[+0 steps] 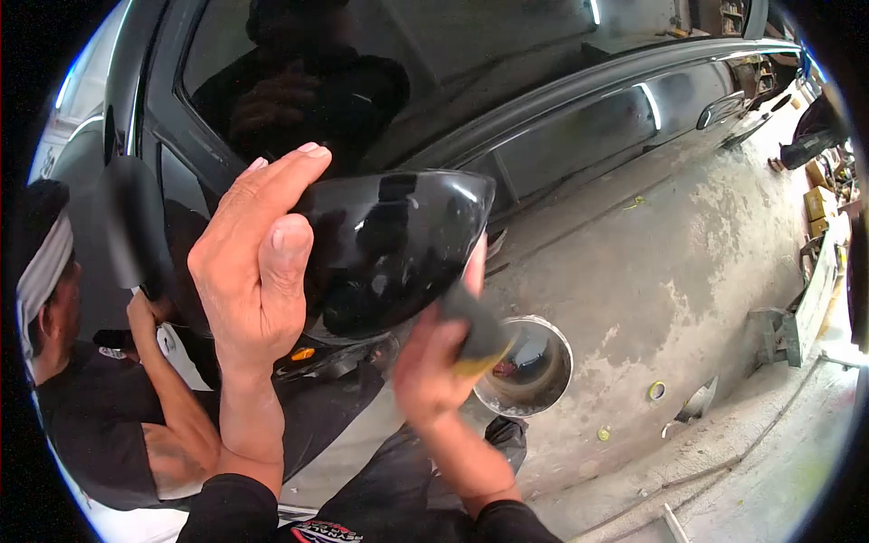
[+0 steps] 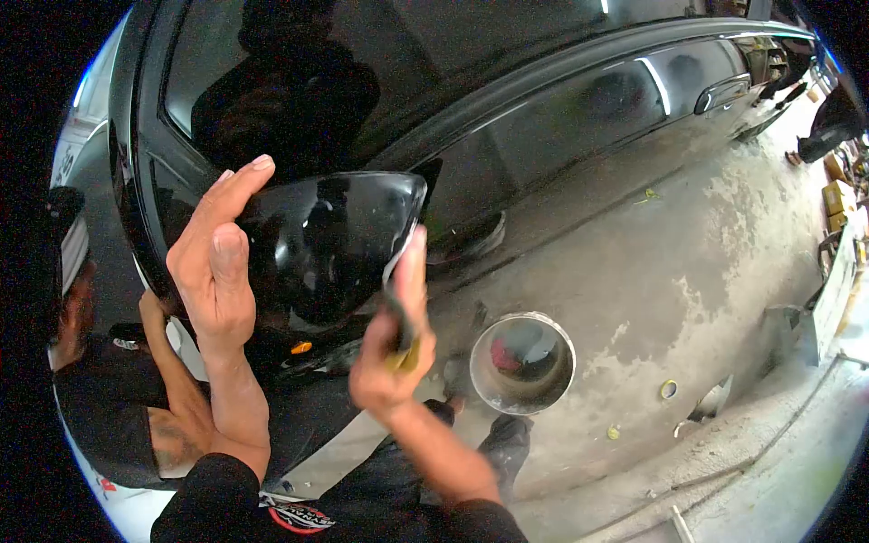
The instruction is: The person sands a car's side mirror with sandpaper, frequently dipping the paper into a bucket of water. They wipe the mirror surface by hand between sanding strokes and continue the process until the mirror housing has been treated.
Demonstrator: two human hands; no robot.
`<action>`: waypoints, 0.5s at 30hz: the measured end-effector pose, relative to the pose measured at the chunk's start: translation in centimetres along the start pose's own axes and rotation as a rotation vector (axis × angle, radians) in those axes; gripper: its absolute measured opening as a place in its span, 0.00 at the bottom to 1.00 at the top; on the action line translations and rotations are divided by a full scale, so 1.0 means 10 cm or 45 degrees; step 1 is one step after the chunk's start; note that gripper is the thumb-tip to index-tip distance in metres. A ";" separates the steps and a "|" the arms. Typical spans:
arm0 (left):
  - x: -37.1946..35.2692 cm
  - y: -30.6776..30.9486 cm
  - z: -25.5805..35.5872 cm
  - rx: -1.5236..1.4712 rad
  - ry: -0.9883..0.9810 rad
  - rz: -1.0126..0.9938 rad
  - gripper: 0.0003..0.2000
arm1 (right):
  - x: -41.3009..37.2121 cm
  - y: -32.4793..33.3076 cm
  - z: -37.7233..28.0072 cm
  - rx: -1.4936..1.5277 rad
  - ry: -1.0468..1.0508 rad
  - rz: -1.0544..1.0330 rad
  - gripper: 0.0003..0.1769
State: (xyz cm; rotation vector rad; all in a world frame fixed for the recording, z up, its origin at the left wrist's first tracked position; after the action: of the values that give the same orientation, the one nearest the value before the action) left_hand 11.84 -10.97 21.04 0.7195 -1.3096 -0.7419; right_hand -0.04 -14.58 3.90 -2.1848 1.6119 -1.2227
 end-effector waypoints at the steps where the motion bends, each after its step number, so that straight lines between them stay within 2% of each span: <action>1: 0.01 -0.01 0.00 0.008 -0.007 0.000 0.22 | 0.18 -0.05 -0.05 0.216 -0.227 0.198 0.30; 4: -0.01 0.00 0.00 0.033 -0.006 -0.005 0.22 | 0.13 -0.05 -0.03 0.460 -0.356 0.371 0.28; 7: 0.00 0.01 0.00 0.058 0.000 -0.015 0.22 | -0.08 -0.12 -0.02 0.264 -0.279 0.340 0.27; 8: 0.00 0.01 0.02 0.066 0.006 -0.017 0.22 | -0.01 -0.15 -0.05 0.180 -0.273 0.328 0.26; 9: 0.00 0.00 0.03 0.072 0.006 -0.016 0.22 | 0.17 -0.05 -0.07 0.162 -0.441 0.314 0.26; 11: -0.02 -0.01 0.03 0.047 0.006 -0.002 0.22 | 0.44 0.10 0.03 0.175 -0.354 0.199 0.24; 13: -0.01 -0.01 0.04 0.050 -0.011 -0.009 0.22 | 0.45 0.26 0.04 0.288 -0.308 0.140 0.22; 14: -0.02 0.00 0.05 0.044 0.019 -0.019 0.22 | 0.42 0.36 -0.04 0.436 -0.390 0.157 0.22; 15: -0.04 0.00 0.06 0.041 0.048 -0.025 0.23 | 0.39 0.51 -0.08 0.500 -0.421 0.291 0.22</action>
State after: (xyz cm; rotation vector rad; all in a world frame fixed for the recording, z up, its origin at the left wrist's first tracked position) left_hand 11.21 -10.70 20.86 0.7695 -1.2846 -0.7210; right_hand -3.96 -19.73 3.50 -1.7903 1.3136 -0.9540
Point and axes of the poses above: each hand's wrist, its own x-axis towards the middle knuckle, its own y-axis out of the back of the hand, z = x × y, the point moved 5 cm from there along x, towards the middle knuckle, and after that the axes turned 3 degrees about x, right-handed, at the moved point
